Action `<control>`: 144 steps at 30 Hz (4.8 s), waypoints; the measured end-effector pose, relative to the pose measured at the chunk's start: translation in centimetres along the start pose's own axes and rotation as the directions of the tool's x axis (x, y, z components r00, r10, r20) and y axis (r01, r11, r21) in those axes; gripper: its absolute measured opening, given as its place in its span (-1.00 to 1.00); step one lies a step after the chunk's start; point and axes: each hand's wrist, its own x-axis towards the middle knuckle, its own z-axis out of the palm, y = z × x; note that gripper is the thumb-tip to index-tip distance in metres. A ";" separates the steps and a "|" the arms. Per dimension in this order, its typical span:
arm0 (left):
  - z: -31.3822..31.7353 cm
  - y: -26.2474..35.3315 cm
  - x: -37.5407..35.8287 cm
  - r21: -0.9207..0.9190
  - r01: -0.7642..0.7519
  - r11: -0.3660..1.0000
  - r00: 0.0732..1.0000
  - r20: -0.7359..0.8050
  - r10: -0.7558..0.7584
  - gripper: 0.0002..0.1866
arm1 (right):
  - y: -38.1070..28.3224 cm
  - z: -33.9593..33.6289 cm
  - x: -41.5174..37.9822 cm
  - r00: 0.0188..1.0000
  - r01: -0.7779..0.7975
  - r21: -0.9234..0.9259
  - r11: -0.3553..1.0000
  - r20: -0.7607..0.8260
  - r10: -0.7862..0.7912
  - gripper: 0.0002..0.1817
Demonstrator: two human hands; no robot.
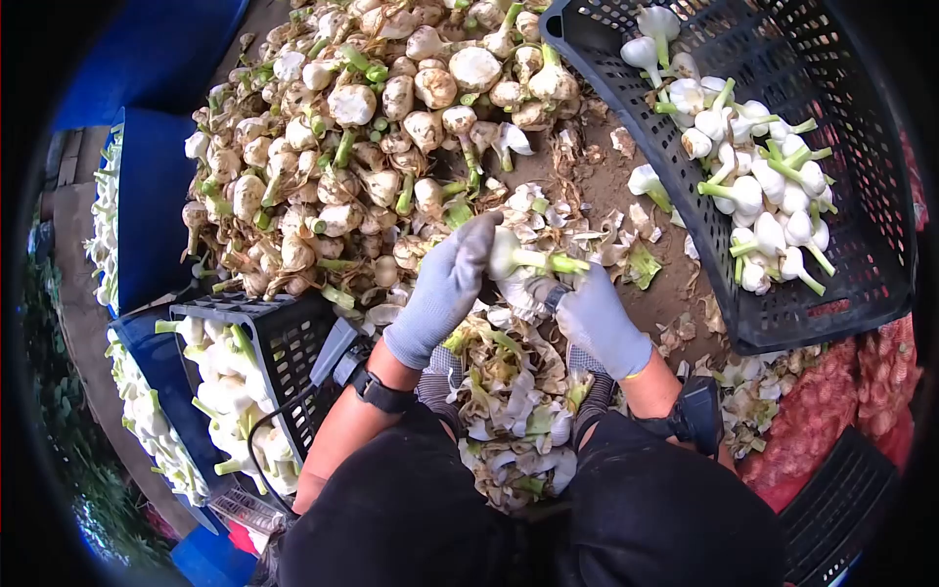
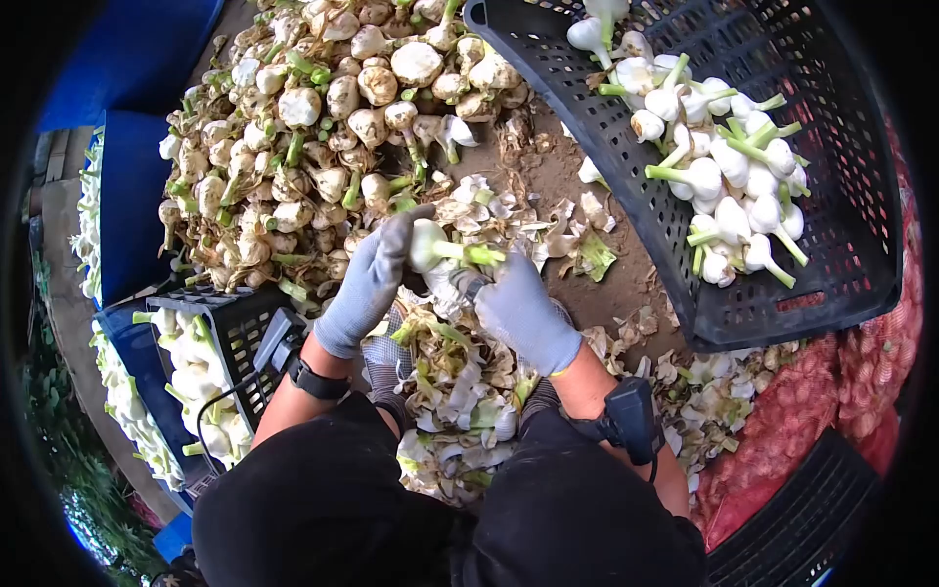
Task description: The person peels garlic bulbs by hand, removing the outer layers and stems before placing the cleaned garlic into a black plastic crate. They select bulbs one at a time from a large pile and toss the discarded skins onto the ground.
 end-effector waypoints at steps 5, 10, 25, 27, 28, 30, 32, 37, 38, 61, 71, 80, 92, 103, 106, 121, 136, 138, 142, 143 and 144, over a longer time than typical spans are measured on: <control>2.0 3.6 0.4 0.177 0.163 0.970 0.987 -0.019 -0.163 -0.37 | -1.0 -1.3 -0.6 0.913 0.317 -0.491 0.811 -0.072 -0.401 -0.73; 1.6 3.5 0.6 -0.084 0.366 0.927 0.926 0.137 -0.353 -0.45 | -4.2 -1.8 0.8 0.816 0.397 -0.839 0.373 0.136 -0.562 -0.74; 2.5 2.4 0.0 -0.419 0.400 0.815 0.894 0.373 -0.247 -0.33 | -3.3 -5.7 3.0 0.932 0.072 -0.841 0.536 -0.134 -0.336 -0.54; 2.0 2.3 0.0 -0.200 0.373 0.906 0.899 0.320 -0.300 -0.33 | -2.6 -4.5 1.5 0.845 0.509 -0.406 0.759 0.068 -0.531 -0.49; 1.9 2.1 -0.3 -0.200 0.382 0.902 0.897 0.317 -0.309 -0.33 | -4.0 -3.8 0.6 0.947 0.319 -0.048 0.946 0.043 -0.317 -0.55; 2.0 1.8 -0.5 -0.189 0.357 0.915 0.900 0.331 -0.283 -0.31 | -4.7 -4.0 0.6 0.962 0.217 -0.054 0.975 0.182 -0.204 -0.60; 1.9 1.9 0.1 -0.197 0.345 0.918 0.923 0.250 -0.293 -0.28 | -4.5 -4.1 1.0 0.950 0.038 -0.040 0.998 0.311 -0.024 -0.65; 2.3 2.8 0.0 -0.735 0.259 0.626 0.942 0.050 -0.331 -0.38 | -3.5 -1.1 0.5 0.975 0.218 -0.130 0.967 0.070 -0.211 -0.86; 2.2 2.9 -0.1 -0.717 0.270 0.643 0.950 0.088 -0.301 -0.39 | -3.4 -1.1 0.3 0.941 0.339 -0.302 0.891 0.096 -0.325 -0.86; -6.7 1.8 -2.2 0.294 0.445 0.846 0.878 -0.330 -0.347 -0.52 | -9.2 -6.6 0.6 0.796 0.431 0.554 0.712 0.139 -0.589 -0.47; -5.1 -0.7 0.0 0.247 0.222 0.943 0.974 -0.098 -0.203 -0.62 | -1.1 -0.5 1.6 0.961 0.094 0.107 0.990 0.250 -0.119 -0.46; 0.6 4.2 0.9 0.361 -0.102 0.927 0.994 0.068 0.084 -0.32 | -5.2 -1.1 1.3 0.978 -0.104 0.156 0.982 0.198 0.072 -0.71; 0.8 3.4 0.5 -0.112 0.182 0.977 0.983 0.042 -0.178 -0.29 | -5.7 0.0 0.4 0.992 -0.093 0.033 0.995 0.089 0.090 -0.77; 1.7 3.4 -0.1 -0.568 0.389 0.725 0.921 0.259 -0.291 -0.15 | -2.1 -1.1 0.8 0.836 0.484 -0.570 0.663 0.079 -0.543 -0.82; 1.5 4.0 -0.1 -0.455 0.299 0.839 0.952 0.208 -0.226 -0.17 | -3.5 -1.2 0.4 0.995 0.015 0.171 0.985 0.098 -0.032 -0.72; 1.2 4.1 -0.5 -0.476 0.345 0.809 0.939 0.173 -0.298 -0.26 | -4.3 -0.9 0.1 0.984 -0.141 0.100 0.985 0.126 0.128 -0.72; 2.0 4.6 0.1 -0.267 0.521 0.810 0.824 0.403 -0.397 -0.43 | -2.4 -2.7 0.7 0.999 0.013 -0.380 0.925 -0.036 -0.029 -0.88; 2.5 4.8 0.0 -0.303 0.563 0.769 0.793 0.461 -0.399 -0.22 | -3.6 -2.0 -0.2 0.922 0.246 -0.604 0.758 -0.094 -0.375 -0.87; 2.1 2.9 0.7 -0.191 0.486 0.853 0.854 0.311 -0.418 -0.22 | -1.4 -2.0 0.2 0.910 0.398 -0.216 0.892 -0.032 -0.414 -0.79; 1.8 1.2 1.0 -0.044 0.326 0.944 0.933 0.176 -0.314 -0.23 | -0.4 -1.8 -0.3 0.927 0.339 -0.286 0.896 -0.059 -0.370 -0.73; 2.5 2.1 1.1 0.013 0.239 0.971 0.970 0.051 -0.239 -0.28 | -2.1 -1.9 -1.0 0.892 0.390 -0.446 0.806 -0.033 -0.450 -0.69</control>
